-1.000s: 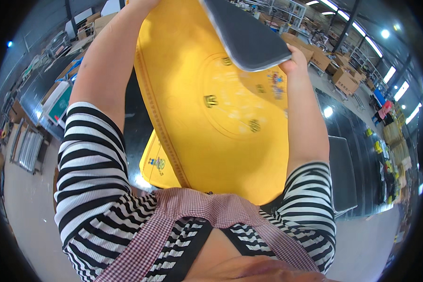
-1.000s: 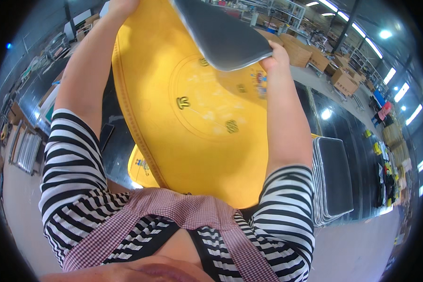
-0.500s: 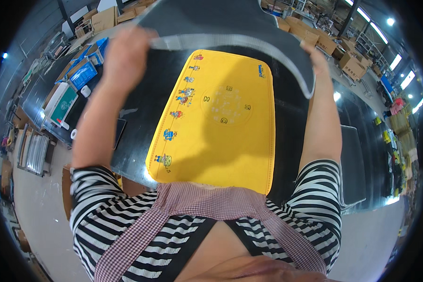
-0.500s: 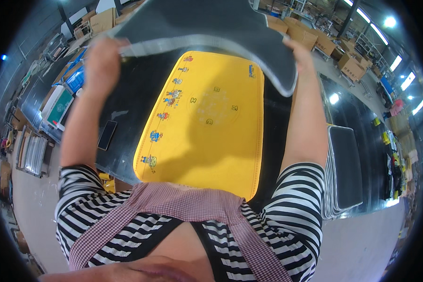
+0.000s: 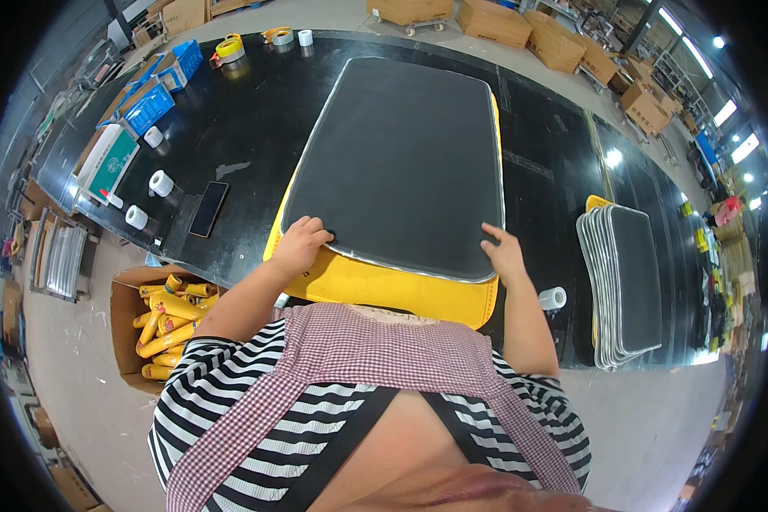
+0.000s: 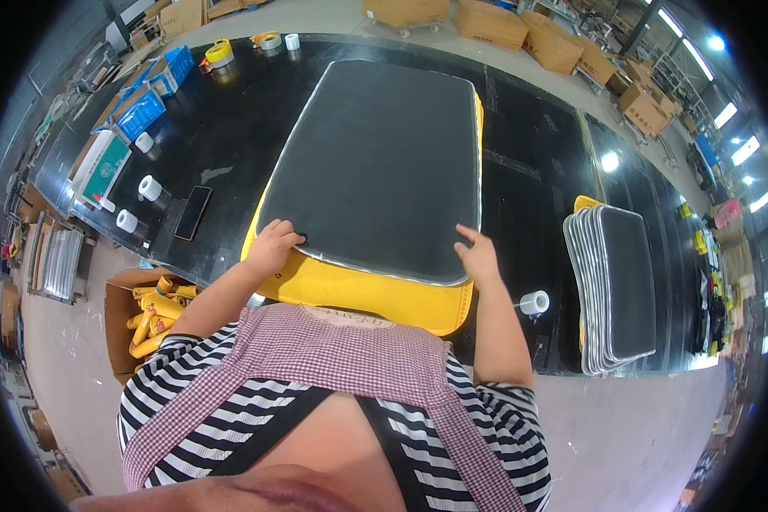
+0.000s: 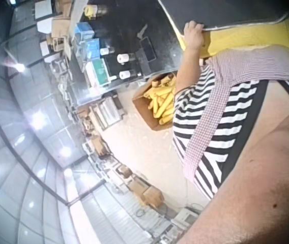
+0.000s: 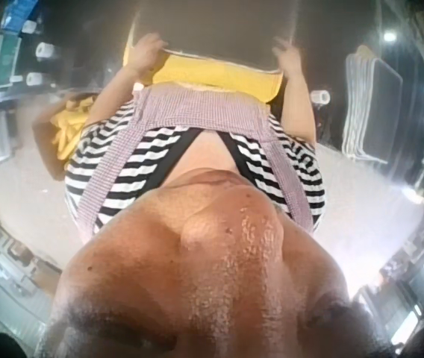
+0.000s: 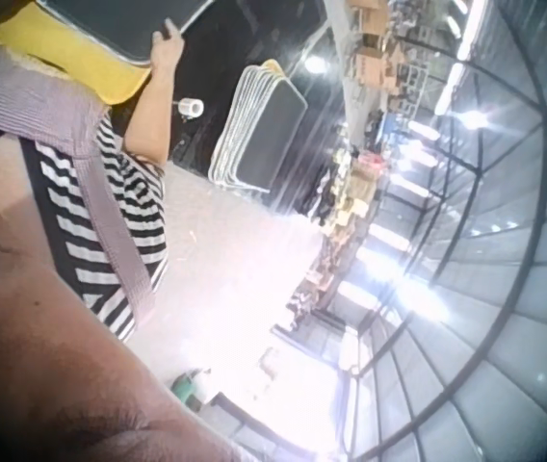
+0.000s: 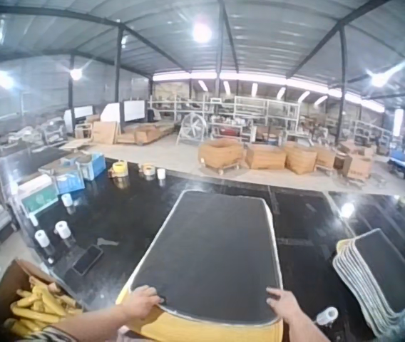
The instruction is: The person rolls yellow and gray mats on a black table, secures them with tape, and stacks them. The person repeats this process for multiple mats, handling them one at a time.
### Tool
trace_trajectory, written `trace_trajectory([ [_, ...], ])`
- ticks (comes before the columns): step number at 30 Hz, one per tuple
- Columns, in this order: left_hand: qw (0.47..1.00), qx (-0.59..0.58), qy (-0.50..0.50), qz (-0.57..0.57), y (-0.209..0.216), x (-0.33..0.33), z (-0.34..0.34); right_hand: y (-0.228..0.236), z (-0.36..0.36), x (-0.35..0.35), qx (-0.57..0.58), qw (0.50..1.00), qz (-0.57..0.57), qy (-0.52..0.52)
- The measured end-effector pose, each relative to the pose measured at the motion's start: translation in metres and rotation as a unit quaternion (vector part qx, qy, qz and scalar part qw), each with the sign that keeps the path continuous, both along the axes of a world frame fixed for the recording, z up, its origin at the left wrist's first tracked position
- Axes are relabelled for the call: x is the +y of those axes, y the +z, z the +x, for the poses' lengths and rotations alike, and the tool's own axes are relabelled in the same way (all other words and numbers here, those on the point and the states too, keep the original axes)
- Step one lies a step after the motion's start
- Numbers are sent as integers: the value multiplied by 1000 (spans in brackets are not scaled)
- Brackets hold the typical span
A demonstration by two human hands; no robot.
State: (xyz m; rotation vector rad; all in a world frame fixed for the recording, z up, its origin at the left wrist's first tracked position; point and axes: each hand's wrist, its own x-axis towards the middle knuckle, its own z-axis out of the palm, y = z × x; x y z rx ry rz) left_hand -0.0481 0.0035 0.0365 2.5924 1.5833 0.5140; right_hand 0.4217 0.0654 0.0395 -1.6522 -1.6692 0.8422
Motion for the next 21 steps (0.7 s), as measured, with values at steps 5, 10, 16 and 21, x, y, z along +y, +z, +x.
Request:
trace_trajectory([
  [5,999,-43,-5,6,0,-40,-13,11,-7,-70,32,994,-105,-20],
  [10,998,-26,14,-56,12,-65,-10,-6,5,-110,203,974,-97,-29],
  [16,998,-26,16,-60,11,-75,-12,-3,7,-134,266,956,-120,-12],
  [21,993,-31,22,-108,14,-73,-20,34,1,-148,284,864,-407,81],
])
